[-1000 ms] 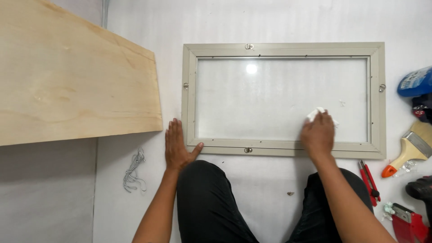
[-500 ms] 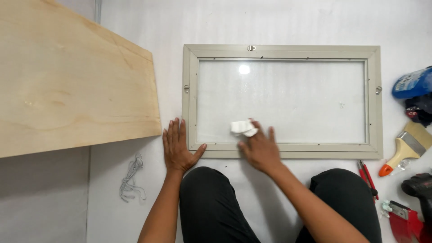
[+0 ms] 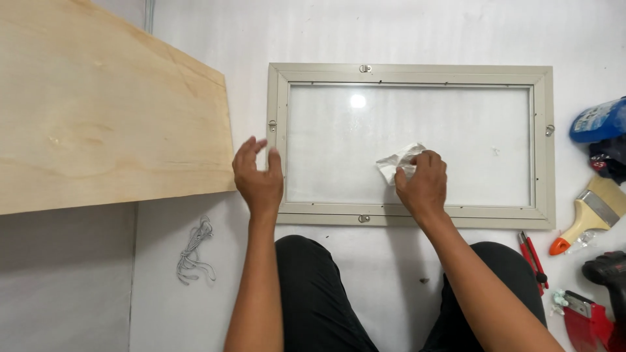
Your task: Cleaning a picture frame and its glass using a brush, glass cleaner, and a cloth
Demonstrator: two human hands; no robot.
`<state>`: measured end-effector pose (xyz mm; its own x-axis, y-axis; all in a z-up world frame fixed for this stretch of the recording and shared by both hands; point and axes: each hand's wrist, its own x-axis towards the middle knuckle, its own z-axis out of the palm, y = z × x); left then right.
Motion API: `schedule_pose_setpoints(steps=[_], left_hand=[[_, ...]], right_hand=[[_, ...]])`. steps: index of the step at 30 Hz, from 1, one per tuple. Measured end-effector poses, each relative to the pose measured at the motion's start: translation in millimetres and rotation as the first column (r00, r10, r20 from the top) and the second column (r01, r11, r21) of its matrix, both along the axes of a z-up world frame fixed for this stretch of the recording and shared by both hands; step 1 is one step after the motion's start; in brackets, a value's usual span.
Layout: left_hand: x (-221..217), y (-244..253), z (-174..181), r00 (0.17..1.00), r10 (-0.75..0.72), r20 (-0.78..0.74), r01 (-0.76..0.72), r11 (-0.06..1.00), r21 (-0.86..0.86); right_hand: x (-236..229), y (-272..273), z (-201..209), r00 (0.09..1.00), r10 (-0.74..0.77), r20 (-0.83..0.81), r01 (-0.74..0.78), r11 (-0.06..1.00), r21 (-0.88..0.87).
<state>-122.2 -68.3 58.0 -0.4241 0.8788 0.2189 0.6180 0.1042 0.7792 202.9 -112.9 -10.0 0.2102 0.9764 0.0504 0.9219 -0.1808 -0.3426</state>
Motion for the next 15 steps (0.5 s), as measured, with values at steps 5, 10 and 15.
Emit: schedule_pose_setpoints(steps=[5,10,15], left_hand=[[55.0,25.6,31.9,0.865,0.044,0.499,-0.118,0.986,0.119],[60.1,41.9,6.4,0.924,0.031,0.380,-0.093,0.985,0.145],[48.9,59.2,-6.7,0.836,0.181,0.518,-0.226,0.974,0.025]], right_hand=[[-29.9,-15.1,38.0,0.975,0.219,-0.032,-0.220,0.973,-0.070],[-17.9,-6.8,-6.5,0.950,0.293,0.111,-0.309,0.935,0.175],[-74.4,20.4,-38.4,0.985,0.174,0.015,-0.166,0.911,0.378]])
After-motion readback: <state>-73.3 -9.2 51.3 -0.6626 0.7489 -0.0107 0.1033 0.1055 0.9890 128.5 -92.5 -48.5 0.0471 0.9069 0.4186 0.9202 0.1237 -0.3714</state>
